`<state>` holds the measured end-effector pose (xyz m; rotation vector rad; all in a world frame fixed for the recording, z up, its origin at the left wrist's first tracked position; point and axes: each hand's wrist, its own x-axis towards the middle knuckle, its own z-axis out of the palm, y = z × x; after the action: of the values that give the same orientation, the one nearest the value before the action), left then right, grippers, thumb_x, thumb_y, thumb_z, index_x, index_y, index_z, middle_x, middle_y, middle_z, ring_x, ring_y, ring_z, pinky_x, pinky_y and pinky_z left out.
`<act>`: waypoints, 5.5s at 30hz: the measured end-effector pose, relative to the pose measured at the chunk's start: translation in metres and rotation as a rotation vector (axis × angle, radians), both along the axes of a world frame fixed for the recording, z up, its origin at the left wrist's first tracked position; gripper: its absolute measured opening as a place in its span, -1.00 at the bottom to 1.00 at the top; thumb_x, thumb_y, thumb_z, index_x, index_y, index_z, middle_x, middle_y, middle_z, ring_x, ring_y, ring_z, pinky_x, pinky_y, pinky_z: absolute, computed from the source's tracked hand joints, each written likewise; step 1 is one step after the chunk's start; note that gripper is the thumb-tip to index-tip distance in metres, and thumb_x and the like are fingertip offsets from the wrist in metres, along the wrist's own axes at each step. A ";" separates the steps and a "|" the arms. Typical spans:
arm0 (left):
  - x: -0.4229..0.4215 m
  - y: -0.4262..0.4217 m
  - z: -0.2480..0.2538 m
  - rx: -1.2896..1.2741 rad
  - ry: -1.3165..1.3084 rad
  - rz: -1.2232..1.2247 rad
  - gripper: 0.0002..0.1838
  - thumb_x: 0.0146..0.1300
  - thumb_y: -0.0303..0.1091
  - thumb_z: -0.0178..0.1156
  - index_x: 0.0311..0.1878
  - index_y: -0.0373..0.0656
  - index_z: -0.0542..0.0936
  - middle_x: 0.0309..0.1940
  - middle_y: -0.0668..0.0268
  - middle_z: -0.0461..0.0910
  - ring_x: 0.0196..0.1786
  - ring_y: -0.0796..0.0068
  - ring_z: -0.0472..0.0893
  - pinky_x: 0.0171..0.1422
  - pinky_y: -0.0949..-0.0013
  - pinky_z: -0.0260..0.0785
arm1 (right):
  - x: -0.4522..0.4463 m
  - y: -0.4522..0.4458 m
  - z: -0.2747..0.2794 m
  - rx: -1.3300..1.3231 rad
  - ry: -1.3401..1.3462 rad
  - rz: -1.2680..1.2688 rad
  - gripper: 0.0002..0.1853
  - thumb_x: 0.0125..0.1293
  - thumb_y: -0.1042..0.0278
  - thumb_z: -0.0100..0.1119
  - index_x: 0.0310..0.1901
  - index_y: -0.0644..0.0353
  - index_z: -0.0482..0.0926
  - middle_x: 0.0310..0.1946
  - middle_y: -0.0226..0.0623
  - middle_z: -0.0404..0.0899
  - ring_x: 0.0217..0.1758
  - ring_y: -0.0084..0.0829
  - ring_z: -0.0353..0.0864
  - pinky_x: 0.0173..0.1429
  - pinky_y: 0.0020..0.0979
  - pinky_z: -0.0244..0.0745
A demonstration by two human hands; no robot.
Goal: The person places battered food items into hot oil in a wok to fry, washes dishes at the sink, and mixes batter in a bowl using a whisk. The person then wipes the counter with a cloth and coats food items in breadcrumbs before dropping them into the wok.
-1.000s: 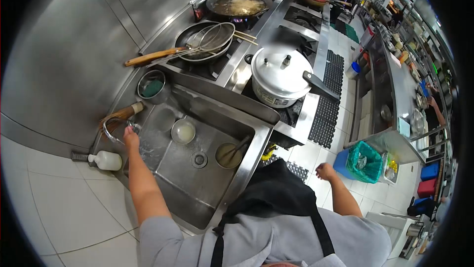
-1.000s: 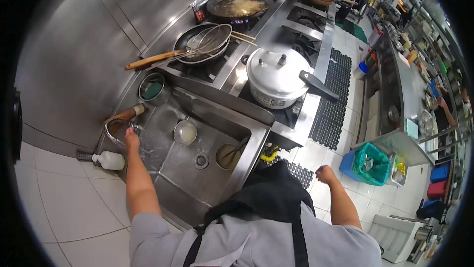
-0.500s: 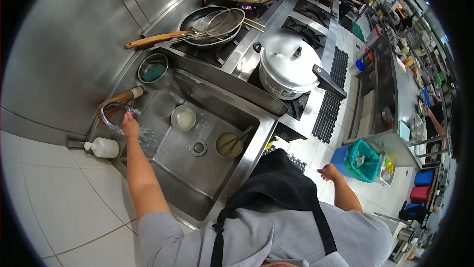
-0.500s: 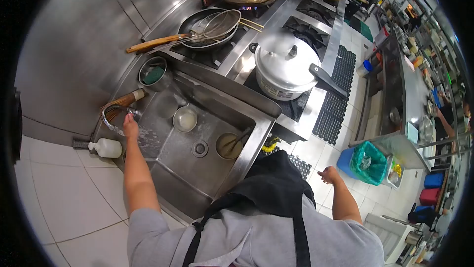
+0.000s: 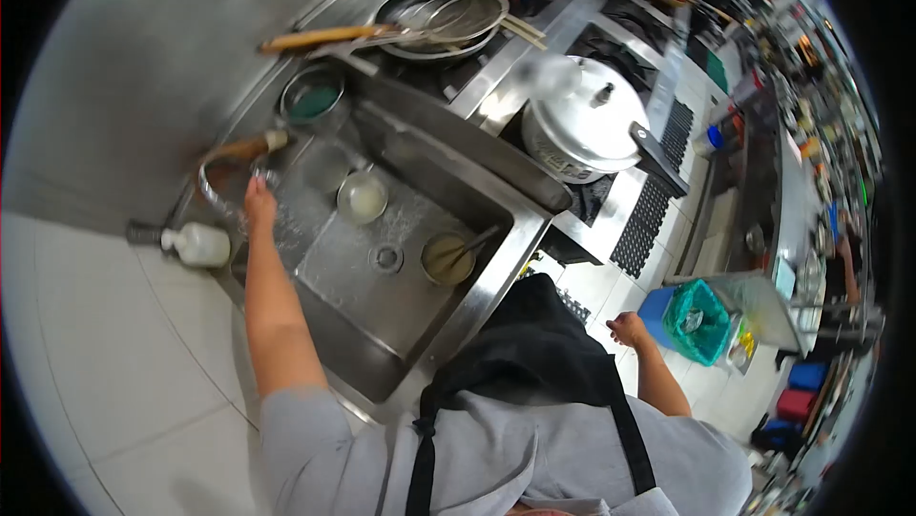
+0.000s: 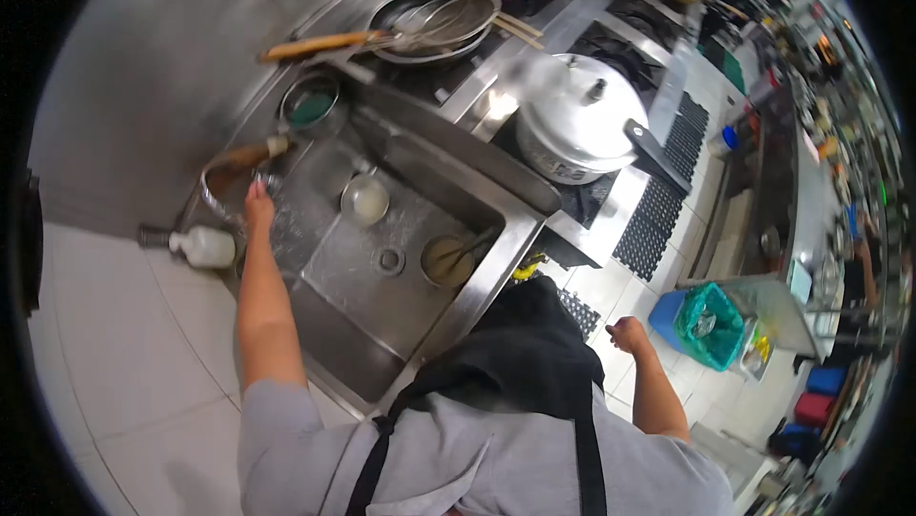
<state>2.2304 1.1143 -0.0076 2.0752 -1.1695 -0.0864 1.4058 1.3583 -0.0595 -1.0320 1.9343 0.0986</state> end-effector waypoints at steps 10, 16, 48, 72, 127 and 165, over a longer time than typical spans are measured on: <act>-0.014 0.012 0.024 0.015 0.072 0.046 -0.55 0.43 -0.08 -0.06 0.22 -0.17 0.47 0.12 -0.02 0.52 0.20 0.00 0.48 0.28 0.16 0.30 | 0.209 -0.146 0.121 -0.430 -0.286 0.705 -0.75 0.24 0.25 0.27 -0.39 0.31 0.59 -0.53 -0.08 0.59 -0.48 -0.21 0.60 -0.33 -0.28 0.47; -0.123 0.057 -0.074 -0.036 0.218 0.253 -0.22 0.36 0.02 0.04 0.43 -0.38 0.10 0.43 -0.18 0.09 0.47 -0.07 0.13 0.51 0.10 -0.01 | 0.331 -0.219 0.069 -0.618 -0.335 1.203 -0.80 0.18 0.36 0.22 -0.23 0.29 0.60 -0.27 -0.06 0.62 -0.08 -0.04 0.61 -0.02 -0.14 0.52; -0.107 0.024 -0.038 -0.060 -0.320 -0.029 -0.23 0.09 -0.37 0.17 0.42 -0.22 0.18 0.42 0.07 0.22 0.49 0.02 0.15 0.50 -0.19 -0.11 | 0.346 -0.264 -0.098 0.257 0.099 1.406 -0.64 0.11 0.39 0.12 -0.02 0.24 0.54 -0.07 0.07 0.60 0.04 0.03 0.58 0.09 -0.10 0.49; -0.259 0.148 -0.096 0.346 1.233 0.213 -0.82 0.04 -0.54 0.12 -0.33 -0.44 0.63 -0.49 0.13 0.61 -0.45 0.36 0.61 -0.45 0.26 0.43 | 0.439 -0.258 0.078 -0.371 -1.097 0.108 -0.68 0.27 0.37 0.24 -0.62 0.21 0.43 -0.71 -0.33 0.47 -0.63 -0.52 0.45 -0.46 -0.43 0.36; -0.388 0.301 0.044 -0.275 0.712 0.143 -0.27 0.02 -0.69 -0.09 0.37 -0.25 0.11 0.17 -0.06 0.38 0.28 0.08 0.39 0.40 0.23 0.16 | 0.378 -0.066 0.228 -0.731 -1.409 0.354 -0.71 0.24 0.52 0.17 -0.62 0.23 0.38 -0.81 -0.33 0.36 -0.81 -0.51 0.34 -0.70 -0.42 0.23; -0.396 0.298 0.044 -0.106 0.594 0.254 -0.27 -0.02 -0.66 -0.09 0.35 -0.27 0.13 0.20 -0.03 0.35 0.29 0.10 0.35 0.41 0.29 0.11 | 0.372 -0.139 0.215 -0.642 -1.472 0.379 -0.71 0.20 0.46 0.21 -0.65 0.23 0.42 -0.77 -0.38 0.42 -0.75 -0.57 0.35 -0.64 -0.43 0.26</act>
<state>1.8344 1.4127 0.0366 1.8951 -0.5362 -0.4735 1.7779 1.2194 0.1551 -1.2780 0.3886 -0.8797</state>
